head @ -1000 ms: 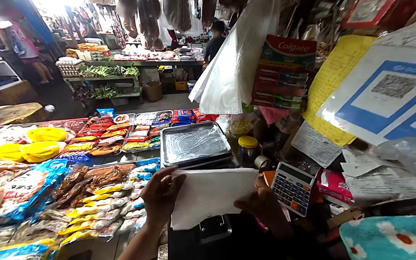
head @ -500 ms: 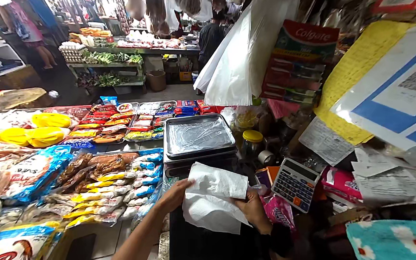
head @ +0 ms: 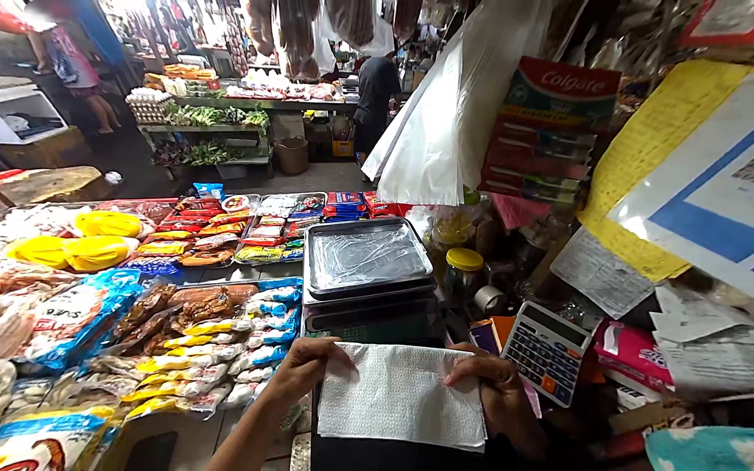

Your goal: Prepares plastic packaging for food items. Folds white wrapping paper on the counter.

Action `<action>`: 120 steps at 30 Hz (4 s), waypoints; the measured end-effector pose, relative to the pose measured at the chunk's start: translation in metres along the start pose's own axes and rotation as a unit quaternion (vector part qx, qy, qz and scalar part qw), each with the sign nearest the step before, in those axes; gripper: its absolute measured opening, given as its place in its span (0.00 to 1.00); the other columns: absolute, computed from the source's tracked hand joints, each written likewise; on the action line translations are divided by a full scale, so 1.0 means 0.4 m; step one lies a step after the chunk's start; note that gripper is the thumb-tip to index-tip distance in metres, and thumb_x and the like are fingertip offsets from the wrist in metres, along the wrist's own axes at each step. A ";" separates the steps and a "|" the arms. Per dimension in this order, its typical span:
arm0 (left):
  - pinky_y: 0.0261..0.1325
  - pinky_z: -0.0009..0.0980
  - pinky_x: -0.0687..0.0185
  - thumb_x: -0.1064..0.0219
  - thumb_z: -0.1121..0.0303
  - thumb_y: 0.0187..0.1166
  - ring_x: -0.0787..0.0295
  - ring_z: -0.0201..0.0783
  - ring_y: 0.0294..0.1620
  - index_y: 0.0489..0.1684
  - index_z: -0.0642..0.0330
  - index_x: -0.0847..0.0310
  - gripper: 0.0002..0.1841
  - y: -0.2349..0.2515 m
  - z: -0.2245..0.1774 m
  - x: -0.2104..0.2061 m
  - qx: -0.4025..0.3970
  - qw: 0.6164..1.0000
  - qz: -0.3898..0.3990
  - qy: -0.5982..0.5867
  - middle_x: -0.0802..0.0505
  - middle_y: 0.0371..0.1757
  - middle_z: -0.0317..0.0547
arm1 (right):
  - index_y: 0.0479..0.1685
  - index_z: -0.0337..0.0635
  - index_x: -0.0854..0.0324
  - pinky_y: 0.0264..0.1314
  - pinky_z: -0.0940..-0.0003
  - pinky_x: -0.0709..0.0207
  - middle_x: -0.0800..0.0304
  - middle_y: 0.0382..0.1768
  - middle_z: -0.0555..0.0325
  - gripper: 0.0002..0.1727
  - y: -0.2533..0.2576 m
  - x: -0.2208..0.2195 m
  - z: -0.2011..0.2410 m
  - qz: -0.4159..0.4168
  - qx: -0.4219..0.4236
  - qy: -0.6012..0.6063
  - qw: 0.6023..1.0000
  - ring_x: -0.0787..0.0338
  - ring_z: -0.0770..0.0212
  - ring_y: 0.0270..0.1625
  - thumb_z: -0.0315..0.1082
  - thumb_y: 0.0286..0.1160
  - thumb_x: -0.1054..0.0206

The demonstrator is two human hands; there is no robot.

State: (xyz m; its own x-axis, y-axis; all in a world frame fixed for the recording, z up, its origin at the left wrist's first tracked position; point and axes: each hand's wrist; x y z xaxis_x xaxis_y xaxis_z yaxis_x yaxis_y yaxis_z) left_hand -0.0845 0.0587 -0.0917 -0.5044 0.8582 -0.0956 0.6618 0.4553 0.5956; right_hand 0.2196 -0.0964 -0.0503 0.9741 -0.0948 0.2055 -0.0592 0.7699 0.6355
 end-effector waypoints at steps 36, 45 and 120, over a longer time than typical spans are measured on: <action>0.83 0.56 0.33 0.16 0.55 0.61 0.26 0.55 0.83 0.65 0.50 0.12 0.29 -0.141 0.077 -0.107 0.115 0.844 0.151 0.502 0.13 0.73 0.52 | 0.73 0.55 0.14 0.90 0.32 0.48 0.23 0.81 0.48 0.39 -0.168 -0.081 -0.144 0.222 -0.124 -0.272 0.928 0.35 0.42 0.90 0.56 0.54 0.17; 0.71 0.53 0.19 0.29 0.55 0.77 0.13 0.51 0.70 0.58 0.54 0.09 0.18 -0.137 0.105 -0.112 0.134 0.836 0.169 0.504 0.07 0.63 0.49 | 0.53 0.41 0.06 0.78 0.48 0.24 0.04 0.57 0.52 0.16 -0.166 -0.097 -0.192 0.186 -0.059 -0.260 0.946 0.10 0.49 0.70 0.28 0.66 0.31; 0.48 0.32 0.10 0.33 0.66 0.81 0.08 0.27 0.36 0.39 0.60 0.11 0.08 0.024 0.040 -0.085 0.291 0.946 -0.080 0.119 0.05 0.33 0.34 | 0.59 0.26 0.21 0.57 0.63 0.09 0.05 0.47 0.47 0.27 -0.009 -0.037 -0.062 -0.153 -0.390 0.066 0.906 0.04 0.60 0.49 0.16 0.56 0.20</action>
State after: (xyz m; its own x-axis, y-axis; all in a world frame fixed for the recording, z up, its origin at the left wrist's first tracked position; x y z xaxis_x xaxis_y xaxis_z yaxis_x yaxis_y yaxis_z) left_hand -0.0521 0.0376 -0.0952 -0.6888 0.7209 0.0763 0.7246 0.6880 0.0415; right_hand 0.2109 -0.0820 -0.0742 0.9393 -0.3427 -0.0140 0.3405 0.9367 -0.0813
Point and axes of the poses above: each hand's wrist, its own y-axis towards the middle knuckle, its own x-axis out of the back of the hand, z = x × y
